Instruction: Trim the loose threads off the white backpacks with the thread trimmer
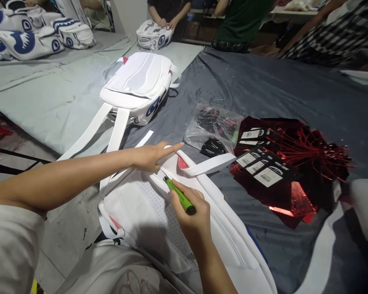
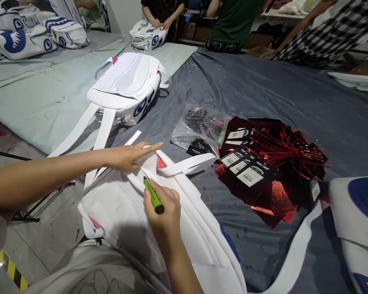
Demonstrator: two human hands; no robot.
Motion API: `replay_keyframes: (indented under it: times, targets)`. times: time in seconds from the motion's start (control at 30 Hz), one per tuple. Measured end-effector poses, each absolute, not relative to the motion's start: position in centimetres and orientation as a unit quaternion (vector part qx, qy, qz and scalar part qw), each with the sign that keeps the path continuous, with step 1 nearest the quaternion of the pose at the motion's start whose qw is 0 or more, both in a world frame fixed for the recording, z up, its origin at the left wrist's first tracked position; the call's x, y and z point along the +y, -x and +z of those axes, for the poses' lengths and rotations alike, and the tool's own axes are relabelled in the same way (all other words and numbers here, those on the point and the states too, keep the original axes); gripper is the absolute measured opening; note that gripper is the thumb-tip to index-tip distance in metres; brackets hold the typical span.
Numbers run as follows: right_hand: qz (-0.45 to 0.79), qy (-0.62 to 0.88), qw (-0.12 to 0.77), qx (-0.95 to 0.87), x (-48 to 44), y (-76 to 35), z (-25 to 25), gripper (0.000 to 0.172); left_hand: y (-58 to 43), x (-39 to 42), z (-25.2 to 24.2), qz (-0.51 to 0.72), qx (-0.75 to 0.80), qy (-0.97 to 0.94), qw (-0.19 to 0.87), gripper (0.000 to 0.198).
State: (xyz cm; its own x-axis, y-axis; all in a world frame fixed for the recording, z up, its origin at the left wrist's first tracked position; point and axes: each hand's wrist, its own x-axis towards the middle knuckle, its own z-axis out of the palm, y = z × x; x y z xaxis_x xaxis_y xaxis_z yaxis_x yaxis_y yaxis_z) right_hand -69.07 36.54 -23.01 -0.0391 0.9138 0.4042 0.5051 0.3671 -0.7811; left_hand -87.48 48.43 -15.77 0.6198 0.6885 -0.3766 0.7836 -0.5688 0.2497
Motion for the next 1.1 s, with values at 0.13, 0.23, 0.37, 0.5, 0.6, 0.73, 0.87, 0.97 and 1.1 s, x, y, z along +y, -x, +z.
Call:
replay_keyframes:
  times: [0.13,0.23,0.37,0.5,0.6,0.73,0.87,0.97,1.1]
  targets:
    - [0.220,0.525,0.429,-0.702,36.8,69.3,-22.6,0.021,88.1,48.6,-16.4,-0.074,0.427,-0.872,0.227,0.098]
    - [0.215,0.529,0.423,-0.703,37.4,70.1,-22.9,0.021,88.4,49.0,-16.8,-0.067,0.424,-0.870,0.242,0.098]
    - [0.227,0.518,0.456,-0.687,38.4,71.4,-23.3,0.021,88.4,49.5,-16.5,-0.109,0.426,-0.860,0.257,0.101]
    - [0.198,0.522,0.441,-0.702,38.7,72.2,-23.0,0.020,88.3,49.8,-16.1,-0.118,0.424,-0.854,0.276,0.100]
    - [0.179,0.538,0.425,-0.706,38.6,72.4,-22.7,0.022,88.5,49.8,-16.1,-0.124,0.415,-0.856,0.282,0.096]
    - [0.199,0.540,0.431,-0.695,38.5,72.8,-22.5,0.021,88.5,49.8,-16.3,-0.113,0.422,-0.855,0.280,0.092]
    - [0.200,0.553,0.435,-0.682,38.7,73.1,-22.4,0.020,88.5,49.9,-16.5,-0.114,0.419,-0.852,0.292,0.093]
    - [0.211,0.562,0.427,-0.676,38.7,73.1,-22.3,0.020,88.5,50.1,-16.7,-0.115,0.416,-0.851,0.299,0.097]
    - [0.205,0.578,0.424,-0.666,38.6,73.0,-22.3,0.020,88.6,50.1,-16.9,-0.110,0.418,-0.852,0.297,0.098]
